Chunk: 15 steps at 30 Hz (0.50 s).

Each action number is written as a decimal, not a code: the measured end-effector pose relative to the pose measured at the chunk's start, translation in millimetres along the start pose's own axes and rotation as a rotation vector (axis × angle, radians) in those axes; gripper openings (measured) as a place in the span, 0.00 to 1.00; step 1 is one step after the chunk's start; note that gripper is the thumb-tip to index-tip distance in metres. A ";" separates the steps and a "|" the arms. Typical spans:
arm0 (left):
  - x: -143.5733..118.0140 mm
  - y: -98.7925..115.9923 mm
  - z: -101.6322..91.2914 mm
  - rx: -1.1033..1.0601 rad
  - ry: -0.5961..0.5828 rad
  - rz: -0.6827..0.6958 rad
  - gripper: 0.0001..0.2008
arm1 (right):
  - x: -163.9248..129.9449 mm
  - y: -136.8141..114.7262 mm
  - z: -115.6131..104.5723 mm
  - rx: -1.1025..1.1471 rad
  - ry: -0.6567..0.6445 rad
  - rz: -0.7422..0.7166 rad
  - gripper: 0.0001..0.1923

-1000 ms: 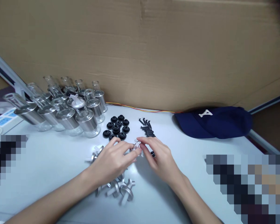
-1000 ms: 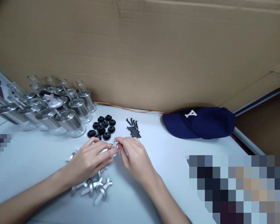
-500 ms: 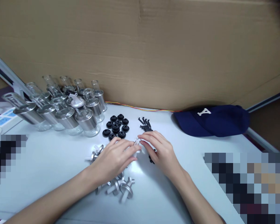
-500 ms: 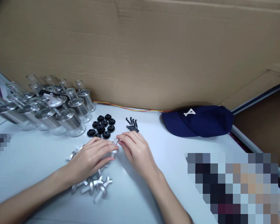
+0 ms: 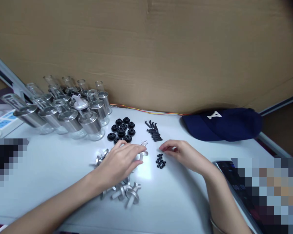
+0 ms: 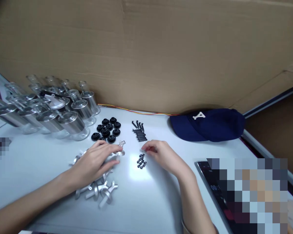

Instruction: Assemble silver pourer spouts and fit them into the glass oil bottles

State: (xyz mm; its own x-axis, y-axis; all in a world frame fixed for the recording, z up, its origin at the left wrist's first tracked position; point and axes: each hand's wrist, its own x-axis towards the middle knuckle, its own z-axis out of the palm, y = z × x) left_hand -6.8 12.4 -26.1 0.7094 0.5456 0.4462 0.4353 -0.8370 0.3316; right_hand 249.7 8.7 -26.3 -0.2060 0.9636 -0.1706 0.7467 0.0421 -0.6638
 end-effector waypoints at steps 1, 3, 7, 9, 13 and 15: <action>-0.1 -0.1 0.2 -0.001 -0.001 -0.002 0.10 | -0.4 -0.4 -0.9 0.024 -0.019 0.009 0.10; -0.2 -0.1 0.4 -0.010 -0.009 -0.009 0.09 | -0.5 -1.7 -1.5 0.053 -0.033 0.025 0.09; -0.4 0.3 0.4 -0.026 -0.022 0.002 0.08 | -0.2 -3.6 0.6 0.061 -0.035 0.024 0.08; -0.4 0.1 0.3 -0.032 -0.023 0.006 0.07 | -0.4 -3.2 2.3 0.070 -0.027 0.001 0.07; -0.5 -1.2 -0.1 -0.046 -0.020 -0.003 0.08 | -1.2 -1.1 3.9 0.044 0.026 -0.039 0.07; -0.5 -1.9 -0.3 -0.050 -0.013 -0.005 0.08 | -1.6 -1.3 2.9 0.012 0.054 -0.052 0.06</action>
State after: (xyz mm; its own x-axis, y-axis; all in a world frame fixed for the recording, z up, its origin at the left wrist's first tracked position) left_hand -8.1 13.8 -26.6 0.7148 0.5487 0.4336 0.4107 -0.8311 0.3749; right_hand 247.2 6.3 -27.3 -0.2096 0.9730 -0.0966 0.7282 0.0894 -0.6795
